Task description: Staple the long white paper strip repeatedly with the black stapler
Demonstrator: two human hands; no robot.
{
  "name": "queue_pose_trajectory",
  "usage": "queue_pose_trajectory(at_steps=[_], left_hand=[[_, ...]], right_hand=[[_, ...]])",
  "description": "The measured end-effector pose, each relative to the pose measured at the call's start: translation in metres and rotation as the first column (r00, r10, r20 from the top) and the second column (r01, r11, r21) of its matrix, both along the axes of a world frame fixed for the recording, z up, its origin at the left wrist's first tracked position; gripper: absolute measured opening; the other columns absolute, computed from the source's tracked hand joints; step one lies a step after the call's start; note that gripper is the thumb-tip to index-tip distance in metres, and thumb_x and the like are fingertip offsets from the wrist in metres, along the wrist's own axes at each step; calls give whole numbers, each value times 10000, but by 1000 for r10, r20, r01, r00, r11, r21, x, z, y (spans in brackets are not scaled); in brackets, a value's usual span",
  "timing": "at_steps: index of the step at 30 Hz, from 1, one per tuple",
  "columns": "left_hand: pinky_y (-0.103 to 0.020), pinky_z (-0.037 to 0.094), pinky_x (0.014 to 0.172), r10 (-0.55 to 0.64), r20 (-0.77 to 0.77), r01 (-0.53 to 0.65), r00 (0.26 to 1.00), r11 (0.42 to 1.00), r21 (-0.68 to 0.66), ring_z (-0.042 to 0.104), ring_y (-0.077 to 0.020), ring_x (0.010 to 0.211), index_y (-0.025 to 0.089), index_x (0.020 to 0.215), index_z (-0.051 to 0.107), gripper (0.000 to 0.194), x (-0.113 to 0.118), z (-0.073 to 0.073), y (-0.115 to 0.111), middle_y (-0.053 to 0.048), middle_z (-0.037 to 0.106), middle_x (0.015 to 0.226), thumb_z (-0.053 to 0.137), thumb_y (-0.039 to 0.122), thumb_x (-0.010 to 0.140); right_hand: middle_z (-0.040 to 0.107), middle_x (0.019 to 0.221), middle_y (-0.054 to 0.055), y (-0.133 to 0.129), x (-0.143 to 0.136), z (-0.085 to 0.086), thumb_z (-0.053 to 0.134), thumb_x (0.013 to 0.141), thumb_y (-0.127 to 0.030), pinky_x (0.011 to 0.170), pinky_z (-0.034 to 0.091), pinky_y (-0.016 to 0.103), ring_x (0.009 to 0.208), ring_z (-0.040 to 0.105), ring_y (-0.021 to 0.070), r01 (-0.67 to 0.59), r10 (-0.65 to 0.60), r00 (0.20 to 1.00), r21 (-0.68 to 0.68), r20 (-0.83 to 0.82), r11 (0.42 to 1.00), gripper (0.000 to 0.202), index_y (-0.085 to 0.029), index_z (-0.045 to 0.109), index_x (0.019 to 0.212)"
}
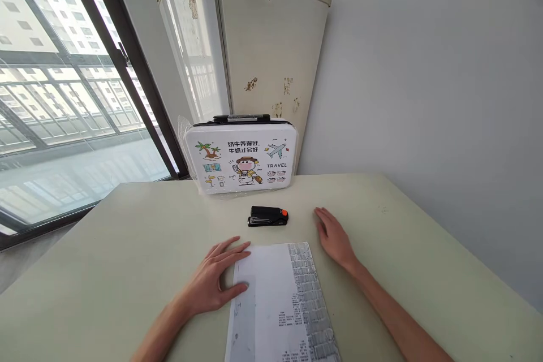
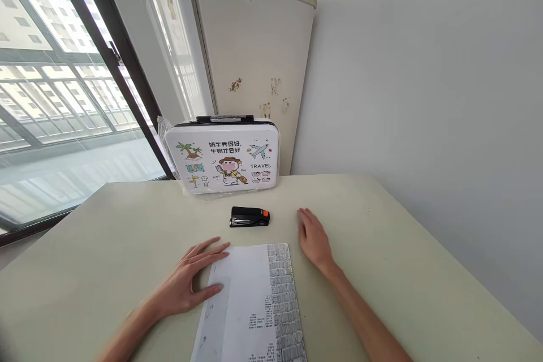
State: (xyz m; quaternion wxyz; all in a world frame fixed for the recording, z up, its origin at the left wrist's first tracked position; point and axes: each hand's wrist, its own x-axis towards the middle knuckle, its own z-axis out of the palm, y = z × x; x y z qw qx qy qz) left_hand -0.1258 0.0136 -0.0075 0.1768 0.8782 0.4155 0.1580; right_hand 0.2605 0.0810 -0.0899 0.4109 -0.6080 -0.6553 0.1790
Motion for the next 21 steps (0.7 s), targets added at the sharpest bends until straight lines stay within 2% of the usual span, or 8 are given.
queue_pose_trajectory(at_steps=[6, 9, 14, 18, 21], left_hand=[[-572, 376, 1212, 6, -15, -6, 1000, 1000, -10, 358, -345, 1541, 351, 1463, 572, 562, 1, 0, 1, -11, 512, 1597, 708, 487, 935], [-583, 370, 1212, 0, -23, 0, 1000, 1000, -24, 347, -349, 1546, 356, 1447, 586, 541, 0, 1, 2, -5, 508, 1599, 713, 463, 932], [-579, 370, 1215, -3, -28, 1, 1000, 998, -55, 330, -344, 1555, 359, 1432, 598, 520, -2, 4, 2, -1, 514, 1594, 716, 446, 933], [-557, 375, 1221, -7, -23, 5, 1000, 997, -74, 324, -331, 1560, 352, 1435, 595, 523, -3, 4, 1, -3, 512, 1597, 709, 472, 939], [-543, 371, 1229, -13, -13, 12, 1000, 998, -67, 316, -321, 1565, 352, 1444, 588, 524, -5, 3, 1, -1, 507, 1601, 707, 448, 943]], right_hand=[[644, 1375, 84, -6, -46, 20, 499, 1005, -365, 1111, 506, 475, 1310, 593, 266, -180, 179, 963, 16, -203, 984, 362, -305, 702, 1299], [653, 1400, 68, 1, -58, 25, 433, 1052, -453, 1126, 498, 474, 1339, 593, 248, -187, 179, 923, 9, -341, 982, 379, -322, 670, 1317], [670, 1427, 67, 11, -76, 21, 304, 1089, -540, 1143, 502, 480, 1364, 612, 233, -186, 152, 839, -14, -522, 982, 461, -317, 633, 1324], [674, 1415, 95, 12, -78, 22, 265, 1087, -574, 1129, 522, 470, 1344, 634, 243, -204, 157, 813, -21, -561, 979, 511, -285, 626, 1305], [690, 1371, 104, 6, -63, 29, 373, 1059, -605, 1133, 510, 499, 1313, 647, 270, -219, 173, 839, -29, -516, 975, 466, -285, 640, 1268]])
